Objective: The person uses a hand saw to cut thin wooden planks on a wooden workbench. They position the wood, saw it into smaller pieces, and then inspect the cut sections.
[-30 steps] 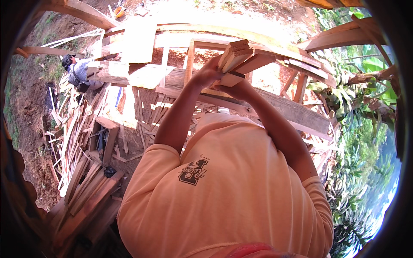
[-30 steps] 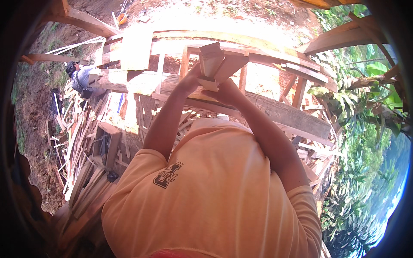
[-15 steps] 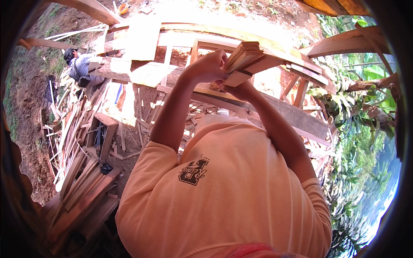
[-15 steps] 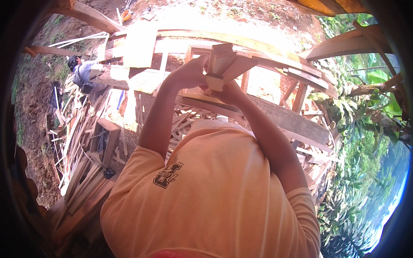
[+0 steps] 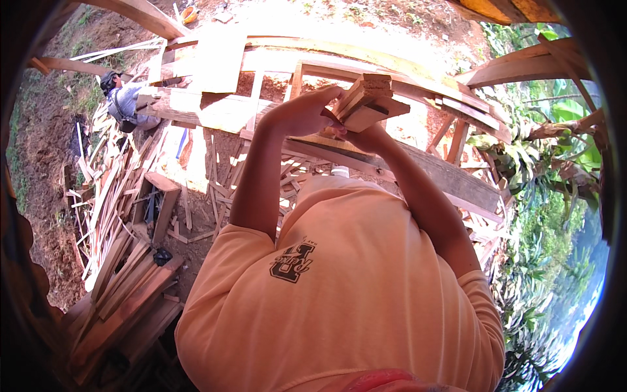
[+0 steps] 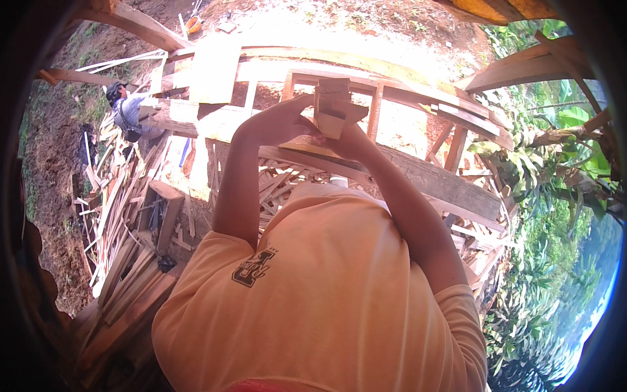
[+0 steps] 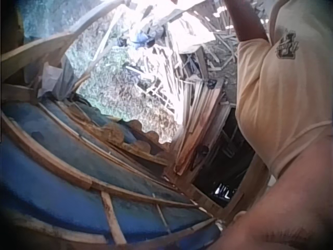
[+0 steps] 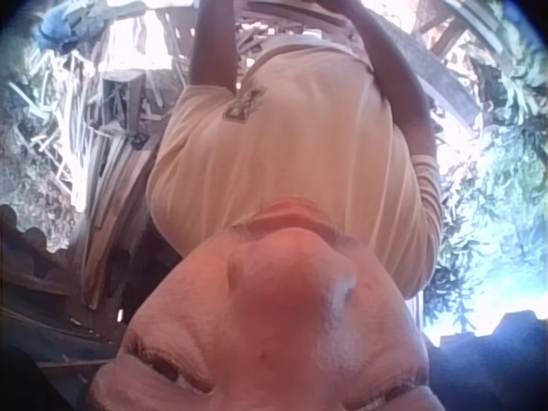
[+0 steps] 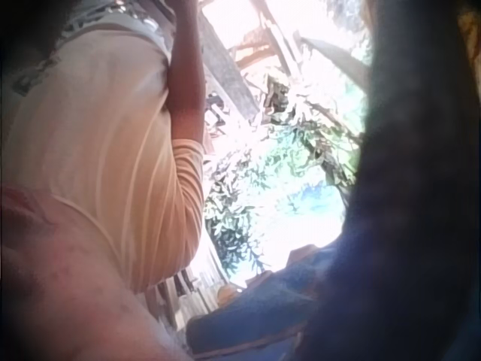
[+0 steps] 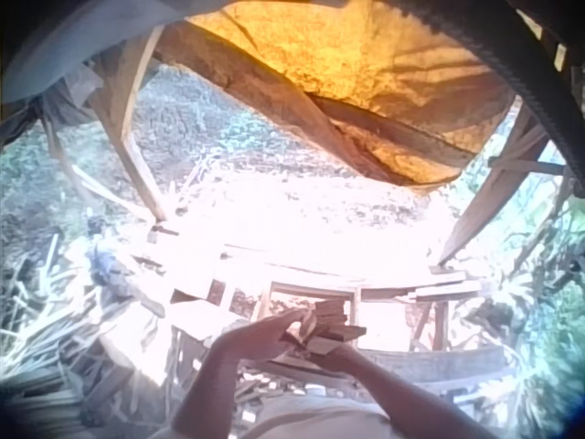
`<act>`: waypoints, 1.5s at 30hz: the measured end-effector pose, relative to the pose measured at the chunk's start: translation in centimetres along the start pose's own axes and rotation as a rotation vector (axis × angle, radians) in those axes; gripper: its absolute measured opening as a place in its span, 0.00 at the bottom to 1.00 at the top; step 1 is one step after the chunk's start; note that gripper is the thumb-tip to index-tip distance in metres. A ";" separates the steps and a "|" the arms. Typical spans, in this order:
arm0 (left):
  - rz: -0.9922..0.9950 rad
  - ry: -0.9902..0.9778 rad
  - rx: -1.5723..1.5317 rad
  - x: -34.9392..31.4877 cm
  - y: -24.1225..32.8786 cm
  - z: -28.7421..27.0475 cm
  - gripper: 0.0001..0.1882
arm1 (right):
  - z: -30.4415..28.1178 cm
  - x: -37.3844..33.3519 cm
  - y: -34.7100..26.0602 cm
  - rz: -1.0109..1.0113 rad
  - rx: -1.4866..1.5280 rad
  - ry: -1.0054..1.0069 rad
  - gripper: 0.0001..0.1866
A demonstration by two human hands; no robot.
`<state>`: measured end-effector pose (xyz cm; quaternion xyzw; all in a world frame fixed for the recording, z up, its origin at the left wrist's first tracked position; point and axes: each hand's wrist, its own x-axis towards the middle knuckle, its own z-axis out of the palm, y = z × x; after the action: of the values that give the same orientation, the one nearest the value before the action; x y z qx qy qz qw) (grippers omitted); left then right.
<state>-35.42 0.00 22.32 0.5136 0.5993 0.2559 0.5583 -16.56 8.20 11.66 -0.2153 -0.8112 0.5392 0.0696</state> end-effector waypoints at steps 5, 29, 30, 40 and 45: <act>0.313 0.441 0.293 -1.1 -0.2 5.0 0.45 | 0.0 0.3 1.0 -0.286 -0.115 0.063 0.20; 0.483 1.068 -0.074 3.9 -2.0 11.0 0.28 | -12.0 -4.0 -13.7 -0.450 0.181 0.105 0.42; 0.496 1.054 -0.059 4.0 -1.7 11.0 0.28 | -11.3 -3.3 -14.1 -0.482 0.251 0.094 0.42; 0.373 0.857 -0.142 4.2 -2.7 10.6 0.40 | -8.0 -1.1 -12.0 -0.312 0.646 -0.004 0.24; 0.320 0.823 -0.121 3.9 -3.0 10.5 0.33 | -8.0 -0.5 -10.7 -0.256 0.517 0.077 0.24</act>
<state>-26.03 -0.36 15.53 0.4214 0.6686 0.5568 0.2557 -16.28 11.31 24.65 -0.1067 -0.6641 0.7064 0.2204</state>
